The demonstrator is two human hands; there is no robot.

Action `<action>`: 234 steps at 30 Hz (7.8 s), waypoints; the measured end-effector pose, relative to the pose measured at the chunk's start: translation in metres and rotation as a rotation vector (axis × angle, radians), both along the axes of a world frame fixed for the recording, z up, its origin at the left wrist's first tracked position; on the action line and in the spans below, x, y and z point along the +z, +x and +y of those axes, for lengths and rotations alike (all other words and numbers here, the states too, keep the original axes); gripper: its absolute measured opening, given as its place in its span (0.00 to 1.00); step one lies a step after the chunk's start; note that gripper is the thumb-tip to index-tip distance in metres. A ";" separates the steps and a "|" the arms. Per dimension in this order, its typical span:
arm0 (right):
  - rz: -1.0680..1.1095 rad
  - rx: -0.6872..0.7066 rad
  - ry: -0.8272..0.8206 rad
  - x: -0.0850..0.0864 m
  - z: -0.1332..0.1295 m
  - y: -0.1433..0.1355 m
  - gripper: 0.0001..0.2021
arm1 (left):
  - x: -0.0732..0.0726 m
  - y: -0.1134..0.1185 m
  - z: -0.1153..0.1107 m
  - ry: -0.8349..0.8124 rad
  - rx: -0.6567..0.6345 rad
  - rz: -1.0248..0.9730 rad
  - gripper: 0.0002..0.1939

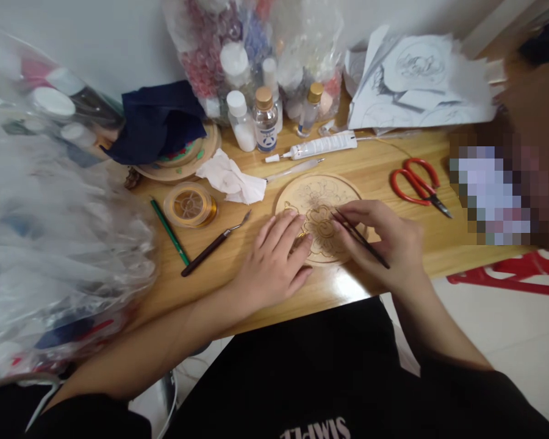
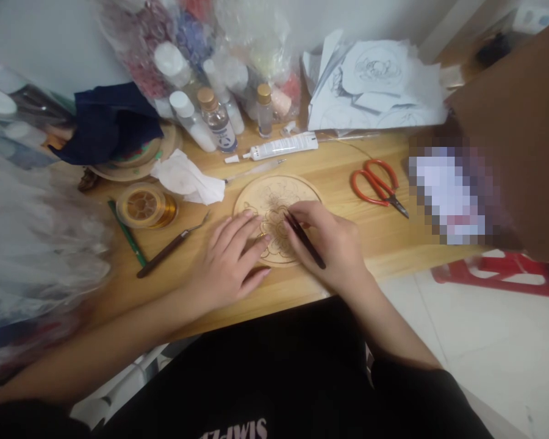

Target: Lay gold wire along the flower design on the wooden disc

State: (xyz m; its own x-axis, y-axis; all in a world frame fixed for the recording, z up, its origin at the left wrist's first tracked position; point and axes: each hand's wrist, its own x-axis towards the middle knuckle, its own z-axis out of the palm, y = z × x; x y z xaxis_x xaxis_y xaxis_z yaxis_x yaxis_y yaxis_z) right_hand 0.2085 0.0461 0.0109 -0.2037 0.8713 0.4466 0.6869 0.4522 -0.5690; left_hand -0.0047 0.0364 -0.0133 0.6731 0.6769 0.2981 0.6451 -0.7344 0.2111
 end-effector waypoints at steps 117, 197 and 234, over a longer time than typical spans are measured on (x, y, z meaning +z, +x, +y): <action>-0.007 0.103 -0.059 -0.016 -0.004 -0.008 0.11 | 0.004 0.001 0.000 0.082 -0.011 0.046 0.17; 0.111 0.031 -0.038 -0.025 -0.001 -0.015 0.09 | 0.003 0.002 -0.001 0.061 0.006 0.006 0.18; 0.549 -0.427 0.084 -0.024 0.003 -0.003 0.04 | 0.006 0.003 0.001 -0.013 -0.138 0.114 0.37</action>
